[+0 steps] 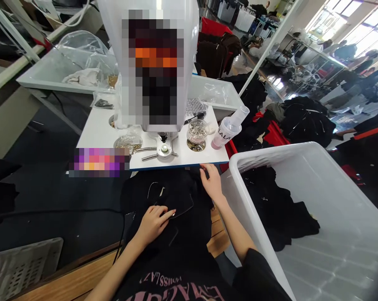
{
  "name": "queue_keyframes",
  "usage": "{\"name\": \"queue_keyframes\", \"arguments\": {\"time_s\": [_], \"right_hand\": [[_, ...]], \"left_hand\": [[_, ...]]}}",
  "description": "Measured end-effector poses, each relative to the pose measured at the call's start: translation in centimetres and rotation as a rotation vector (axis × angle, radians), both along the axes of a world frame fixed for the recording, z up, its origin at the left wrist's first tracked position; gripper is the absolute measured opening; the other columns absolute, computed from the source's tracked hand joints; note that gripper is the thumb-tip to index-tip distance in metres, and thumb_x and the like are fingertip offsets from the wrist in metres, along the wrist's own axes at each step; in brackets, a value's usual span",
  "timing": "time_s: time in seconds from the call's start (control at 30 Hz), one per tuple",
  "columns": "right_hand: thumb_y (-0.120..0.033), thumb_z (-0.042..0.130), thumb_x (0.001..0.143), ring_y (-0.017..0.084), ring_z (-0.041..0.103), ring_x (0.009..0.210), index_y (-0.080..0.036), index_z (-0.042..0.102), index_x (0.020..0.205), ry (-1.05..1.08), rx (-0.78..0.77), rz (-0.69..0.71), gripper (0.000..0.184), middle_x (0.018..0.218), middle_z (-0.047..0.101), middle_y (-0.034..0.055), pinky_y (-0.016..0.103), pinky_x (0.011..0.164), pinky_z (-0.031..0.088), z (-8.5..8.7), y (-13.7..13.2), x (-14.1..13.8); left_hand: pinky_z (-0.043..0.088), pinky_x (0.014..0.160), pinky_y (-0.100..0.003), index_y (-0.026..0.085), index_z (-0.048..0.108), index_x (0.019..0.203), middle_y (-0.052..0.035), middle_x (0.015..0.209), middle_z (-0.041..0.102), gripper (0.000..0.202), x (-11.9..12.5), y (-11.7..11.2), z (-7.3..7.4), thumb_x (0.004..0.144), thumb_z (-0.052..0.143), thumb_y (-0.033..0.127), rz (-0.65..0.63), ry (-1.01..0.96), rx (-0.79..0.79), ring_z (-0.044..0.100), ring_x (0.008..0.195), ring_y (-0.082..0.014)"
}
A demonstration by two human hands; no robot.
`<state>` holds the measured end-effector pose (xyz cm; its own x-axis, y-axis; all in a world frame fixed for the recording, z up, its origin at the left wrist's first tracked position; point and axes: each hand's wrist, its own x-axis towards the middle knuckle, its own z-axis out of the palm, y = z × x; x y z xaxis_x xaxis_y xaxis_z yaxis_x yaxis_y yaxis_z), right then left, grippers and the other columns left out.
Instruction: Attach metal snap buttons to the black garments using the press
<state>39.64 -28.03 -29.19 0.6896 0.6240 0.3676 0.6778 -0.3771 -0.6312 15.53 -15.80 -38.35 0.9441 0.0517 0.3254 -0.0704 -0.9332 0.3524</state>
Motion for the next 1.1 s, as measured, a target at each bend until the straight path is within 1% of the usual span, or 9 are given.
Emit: {"name": "queue_keyframes", "arguments": {"time_s": [0.17,0.3,0.43,0.5,0.6,0.67,0.8,1.0,1.1], "right_hand": [[-0.023,0.045,0.089,0.02,0.057,0.092,-0.018,0.059,0.107,-0.028,0.012,0.098,0.024,0.101,0.06,0.0082,0.035,0.086,0.046,0.9,5.0,2.0],[-0.022,0.046,0.087,0.02,0.057,0.088,-0.015,0.059,0.108,-0.049,0.023,0.155,0.026,0.104,0.06,0.0097,0.036,0.085,0.046,1.2,8.7,2.6],[-0.023,0.045,0.087,0.019,0.057,0.088,-0.016,0.058,0.11,-0.014,0.073,0.097,0.027,0.104,0.06,0.0093,0.035,0.084,0.046,2.3,9.6,3.0],[-0.023,0.044,0.088,0.019,0.057,0.088,-0.017,0.058,0.109,0.002,0.113,0.08,0.026,0.102,0.06,0.0088,0.034,0.083,0.047,3.0,8.7,3.0],[-0.023,0.043,0.089,0.018,0.057,0.089,-0.018,0.059,0.109,-0.004,0.146,0.091,0.026,0.1,0.06,0.008,0.033,0.082,0.047,3.8,6.1,2.5],[-0.023,0.043,0.09,0.018,0.057,0.089,-0.019,0.059,0.109,-0.002,0.149,0.089,0.025,0.098,0.061,0.0075,0.033,0.081,0.047,4.0,3.9,2.2],[-0.024,0.044,0.091,0.018,0.058,0.09,-0.019,0.06,0.107,0.008,0.12,0.022,0.024,0.099,0.061,0.0074,0.034,0.081,0.048,3.8,-0.6,2.5],[-0.03,0.047,0.089,0.02,0.059,0.085,-0.019,0.063,0.102,-0.017,0.124,-0.191,0.023,0.098,0.063,0.0079,0.035,0.077,0.049,3.1,-5.6,5.4],[-0.033,0.046,0.088,0.021,0.06,0.085,-0.019,0.064,0.102,0.031,0.108,-0.288,0.027,0.099,0.064,0.0084,0.037,0.079,0.048,1.9,-7.5,7.8]], "left_hand": [[0.041,0.072,-0.031,0.019,0.058,0.106,-0.0044,0.095,0.058,0.033,0.7,-0.3,0.6,0.076,0.059,0.006,0.003,0.165,0.012,0.053,0.081,-0.0189],[0.041,0.07,-0.032,0.019,0.056,0.104,-0.004,0.096,0.058,0.029,1.1,-0.5,1.8,0.078,0.052,0.006,-0.047,0.341,0.018,0.053,0.082,-0.0202],[0.04,0.071,-0.033,0.018,0.054,0.104,-0.005,0.098,0.058,0.03,1.1,-0.3,3.5,0.076,0.051,0.007,-0.065,0.442,-0.013,0.054,0.084,-0.0211],[0.04,0.073,-0.033,0.019,0.053,0.104,-0.0051,0.098,0.058,0.027,0.9,-0.2,4.4,0.077,0.053,0.014,-0.08,0.453,-0.056,0.054,0.085,-0.0212],[0.04,0.072,-0.033,0.02,0.055,0.1,-0.0039,0.093,0.058,0.016,0.9,0.0,5.3,0.085,0.049,0.024,-0.105,0.457,-0.088,0.054,0.082,-0.0207],[0.04,0.069,-0.032,0.02,0.056,0.096,-0.0035,0.089,0.059,0.014,1.1,0.1,5.5,0.088,0.044,0.021,-0.124,0.458,-0.064,0.055,0.079,-0.0199],[0.042,0.068,-0.031,0.018,0.057,0.096,-0.0046,0.089,0.06,0.018,1.9,0.0,5.3,0.081,0.047,0.013,-0.156,0.483,-0.029,0.057,0.079,-0.0199],[0.049,0.071,-0.036,0.015,0.058,0.095,-0.0081,0.092,0.061,0.026,2.7,-0.9,5.3,0.077,0.041,0.008,-0.103,0.556,-0.015,0.058,0.082,-0.0238],[0.051,0.075,-0.04,0.015,0.06,0.101,-0.0092,0.096,0.062,0.032,2.9,-1.5,4.9,0.077,0.04,0.009,-0.064,0.579,-0.033,0.06,0.085,-0.025]]}}
